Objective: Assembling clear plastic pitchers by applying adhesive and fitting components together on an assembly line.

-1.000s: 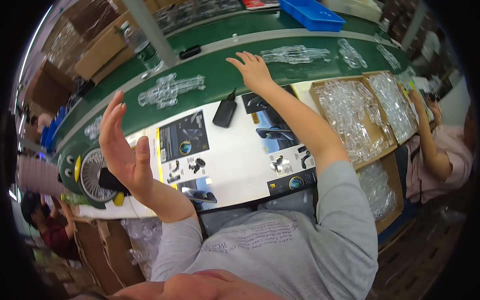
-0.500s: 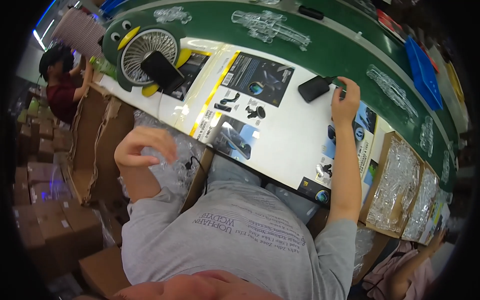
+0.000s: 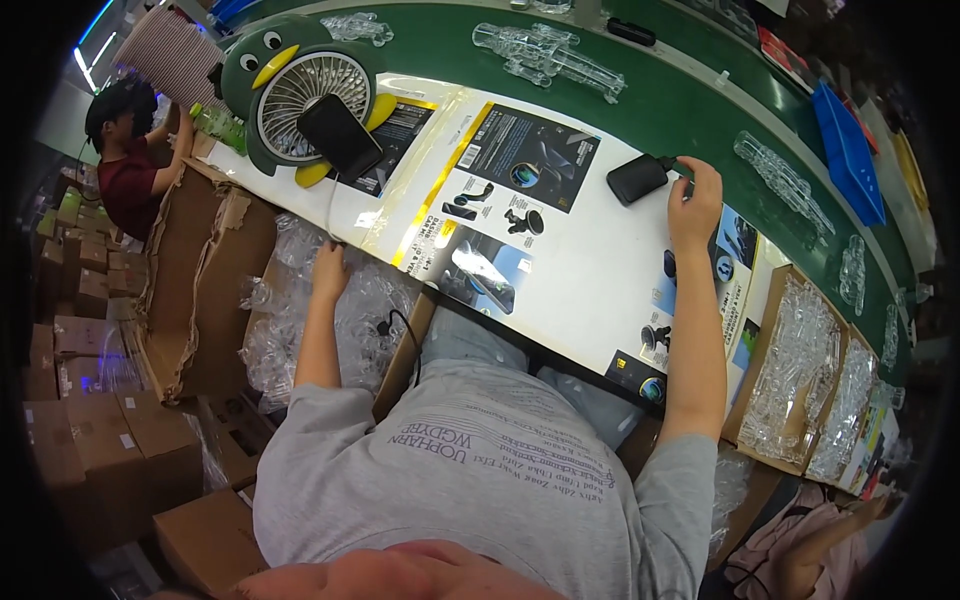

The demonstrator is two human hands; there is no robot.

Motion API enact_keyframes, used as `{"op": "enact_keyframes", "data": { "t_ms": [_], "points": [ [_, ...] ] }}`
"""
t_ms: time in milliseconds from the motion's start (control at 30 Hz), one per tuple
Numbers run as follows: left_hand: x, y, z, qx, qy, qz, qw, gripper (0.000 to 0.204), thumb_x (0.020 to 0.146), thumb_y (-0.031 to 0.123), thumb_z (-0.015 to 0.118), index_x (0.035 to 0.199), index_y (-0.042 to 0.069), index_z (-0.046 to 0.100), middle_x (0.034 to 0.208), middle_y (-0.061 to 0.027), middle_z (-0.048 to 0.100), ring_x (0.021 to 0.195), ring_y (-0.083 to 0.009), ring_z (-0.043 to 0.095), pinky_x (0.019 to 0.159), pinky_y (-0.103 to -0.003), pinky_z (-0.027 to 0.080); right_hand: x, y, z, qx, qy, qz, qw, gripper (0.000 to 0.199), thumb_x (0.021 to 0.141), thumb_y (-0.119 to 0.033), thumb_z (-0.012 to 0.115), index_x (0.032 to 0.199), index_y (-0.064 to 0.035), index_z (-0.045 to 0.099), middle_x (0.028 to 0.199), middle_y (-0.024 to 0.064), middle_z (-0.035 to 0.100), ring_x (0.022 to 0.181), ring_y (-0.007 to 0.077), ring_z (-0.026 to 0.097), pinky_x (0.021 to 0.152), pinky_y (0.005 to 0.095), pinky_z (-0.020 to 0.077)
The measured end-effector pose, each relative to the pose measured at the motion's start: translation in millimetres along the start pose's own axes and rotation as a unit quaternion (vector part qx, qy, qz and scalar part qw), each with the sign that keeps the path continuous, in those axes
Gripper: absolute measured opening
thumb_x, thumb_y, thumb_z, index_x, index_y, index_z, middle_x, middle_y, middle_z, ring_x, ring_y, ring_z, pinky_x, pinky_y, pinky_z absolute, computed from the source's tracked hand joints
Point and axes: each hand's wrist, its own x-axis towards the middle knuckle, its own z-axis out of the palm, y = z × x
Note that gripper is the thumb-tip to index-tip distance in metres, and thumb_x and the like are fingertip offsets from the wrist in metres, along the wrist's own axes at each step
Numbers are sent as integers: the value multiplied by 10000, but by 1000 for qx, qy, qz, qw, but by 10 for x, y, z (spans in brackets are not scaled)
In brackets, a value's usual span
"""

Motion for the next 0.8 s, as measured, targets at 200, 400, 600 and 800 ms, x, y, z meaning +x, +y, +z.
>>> {"op": "enact_keyframes", "data": {
  "t_ms": [200,400,600,800],
  "points": [
    [160,-93,181,-98,-41,60,993,456,515,75,740,942,1,599,962,-178,598,895,-346,553,777,-404,450,0,36,4,-12,-3,-12,1000,287,694,84,494,941,-39,575,934,110,574,897,279,540,784,344,432],
    [-351,-411,47,-269,76,-47,959,590,577,-3,677,1142,16,509,1145,-146,544,1078,-293,501,930,-358,376,207,-154,-53,55,-87,-63,993,420,582,125,475,941,-58,594,945,123,603,927,312,544,803,369,429],
    [-497,-533,-542,-355,-21,-133,925,501,667,109,716,1095,-38,500,1087,-152,543,1048,-234,488,923,-341,363,52,-79,61,-79,-262,-154,949,468,684,26,551,1131,-115,527,1202,72,506,1218,215,390,959,427,331],
    [-236,247,-1520,-648,3,28,762,505,731,153,689,1142,-28,460,1269,-182,427,1120,-289,458,959,-384,362,30,-139,268,-171,-364,-239,884,307,814,-124,467,1117,-134,522,1116,54,536,1177,208,429,959,449,316]
  ]
}}
